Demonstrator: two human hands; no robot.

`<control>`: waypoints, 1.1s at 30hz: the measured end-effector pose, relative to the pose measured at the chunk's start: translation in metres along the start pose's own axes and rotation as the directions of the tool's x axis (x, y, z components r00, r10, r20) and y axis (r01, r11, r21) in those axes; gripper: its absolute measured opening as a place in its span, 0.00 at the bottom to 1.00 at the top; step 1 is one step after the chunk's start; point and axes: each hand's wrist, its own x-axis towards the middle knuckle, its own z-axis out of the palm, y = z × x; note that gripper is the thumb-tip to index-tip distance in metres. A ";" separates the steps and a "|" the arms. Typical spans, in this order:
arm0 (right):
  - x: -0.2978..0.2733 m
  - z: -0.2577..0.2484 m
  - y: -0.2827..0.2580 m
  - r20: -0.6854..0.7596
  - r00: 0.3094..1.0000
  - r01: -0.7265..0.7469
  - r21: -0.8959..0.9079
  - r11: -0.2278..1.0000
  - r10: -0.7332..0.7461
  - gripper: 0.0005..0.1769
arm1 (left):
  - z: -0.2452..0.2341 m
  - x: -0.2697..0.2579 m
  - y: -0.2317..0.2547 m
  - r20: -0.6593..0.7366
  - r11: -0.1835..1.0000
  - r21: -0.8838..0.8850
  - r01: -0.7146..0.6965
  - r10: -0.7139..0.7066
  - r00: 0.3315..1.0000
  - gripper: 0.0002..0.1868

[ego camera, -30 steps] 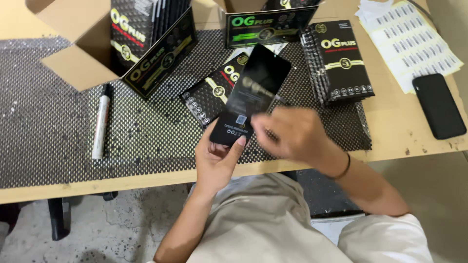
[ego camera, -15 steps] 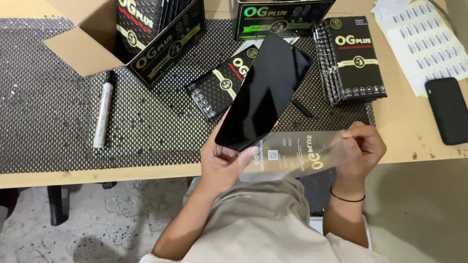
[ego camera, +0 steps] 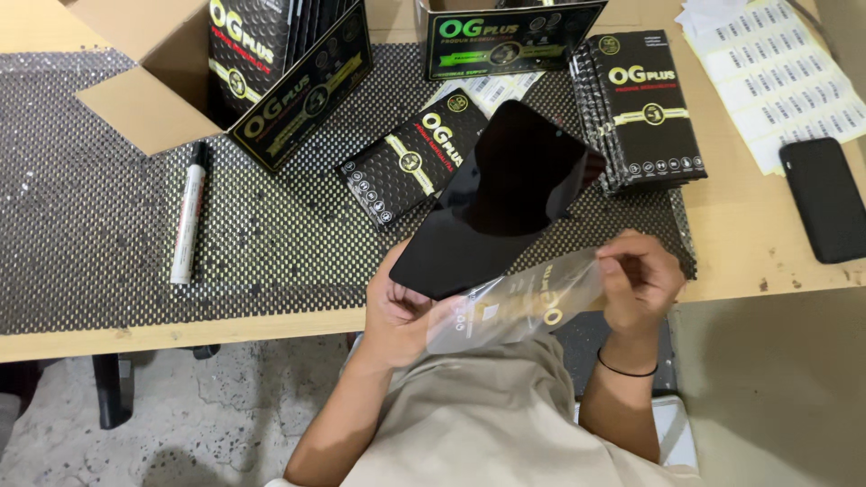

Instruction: The person places smartphone screens into protective plastic sleeves and then into boxes, handling multiple units individually.

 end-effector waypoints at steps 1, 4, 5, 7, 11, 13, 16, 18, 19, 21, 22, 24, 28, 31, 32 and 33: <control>0.000 0.000 0.000 -0.002 1.000 0.004 -0.002 1.000 -0.004 0.08 | -0.001 -0.002 -0.002 0.004 1.000 -0.002 -0.001 0.001 1.000 0.39; 0.000 0.001 -0.002 0.025 0.999 -0.020 0.014 1.000 0.020 0.07 | -0.006 -0.004 -0.008 0.005 1.000 -0.007 -0.007 0.007 1.000 0.38; 0.002 0.003 -0.005 0.034 0.999 -0.021 0.015 1.000 0.020 0.06 | -0.008 -0.005 -0.010 0.005 1.000 -0.014 -0.008 0.008 1.000 0.38; 0.003 0.005 -0.009 0.042 0.999 -0.019 0.018 1.000 0.018 0.05 | -0.011 -0.006 -0.012 0.008 1.000 -0.020 -0.011 0.012 1.000 0.39; 0.008 0.010 -0.018 0.107 0.994 -0.027 0.026 0.999 0.024 0.04 | -0.003 0.001 0.002 0.008 0.999 -0.049 0.008 -0.008 1.000 0.38; 0.012 0.012 -0.022 0.150 0.989 -0.010 0.032 0.999 0.005 0.04 | -0.001 0.006 0.008 0.018 0.998 -0.055 0.004 -0.003 1.000 0.37; 0.015 0.013 -0.024 0.201 0.980 0.000 0.057 0.998 -0.011 0.05 | -0.008 0.004 0.005 0.013 0.999 -0.034 0.007 -0.006 1.000 0.38; 0.016 0.014 -0.024 0.231 0.973 0.004 0.052 0.999 -0.016 0.04 | -0.011 0.002 0.003 0.014 1.000 -0.013 0.014 -0.013 1.000 0.37; 0.017 0.014 -0.025 0.230 0.973 0.004 0.052 0.999 -0.016 0.04 | -0.008 0.003 0.005 0.014 1.000 -0.013 0.014 -0.013 1.000 0.37; 0.018 0.013 -0.025 0.237 0.971 0.001 0.050 0.999 -0.013 0.04 | -0.002 0.006 0.009 0.021 1.000 -0.011 -0.003 0.003 1.000 0.36; 0.017 0.014 -0.025 0.237 0.972 0.001 0.050 0.999 -0.012 0.04 | -0.005 0.005 0.007 0.022 1.000 -0.012 -0.002 0.002 1.000 0.36; 0.016 0.013 -0.024 0.222 0.975 -0.019 0.031 0.999 0.012 0.04 | -0.010 0.001 0.002 -0.004 1.000 -0.004 -0.011 0.011 1.000 0.40; 0.015 0.014 -0.025 0.214 0.976 -0.046 0.013 0.999 0.042 0.04 | -0.013 -0.002 -0.006 -0.035 1.000 0.015 -0.006 0.007 0.999 0.40; 0.018 0.014 -0.024 0.182 0.983 -0.020 -0.048 0.999 0.028 0.04 | -0.010 0.000 -0.004 -0.045 0.997 0.081 -0.014 0.018 0.999 0.42; 0.021 0.013 -0.022 0.152 0.988 0.016 -0.122 0.992 0.003 0.05 | 0.002 0.007 0.005 -0.038 0.992 0.120 -0.047 0.052 0.998 0.41; 0.021 0.012 -0.022 0.125 0.992 0.043 -0.198 0.979 -0.018 0.06 | 0.014 0.011 0.013 -0.035 0.985 0.157 -0.073 0.080 0.996 0.41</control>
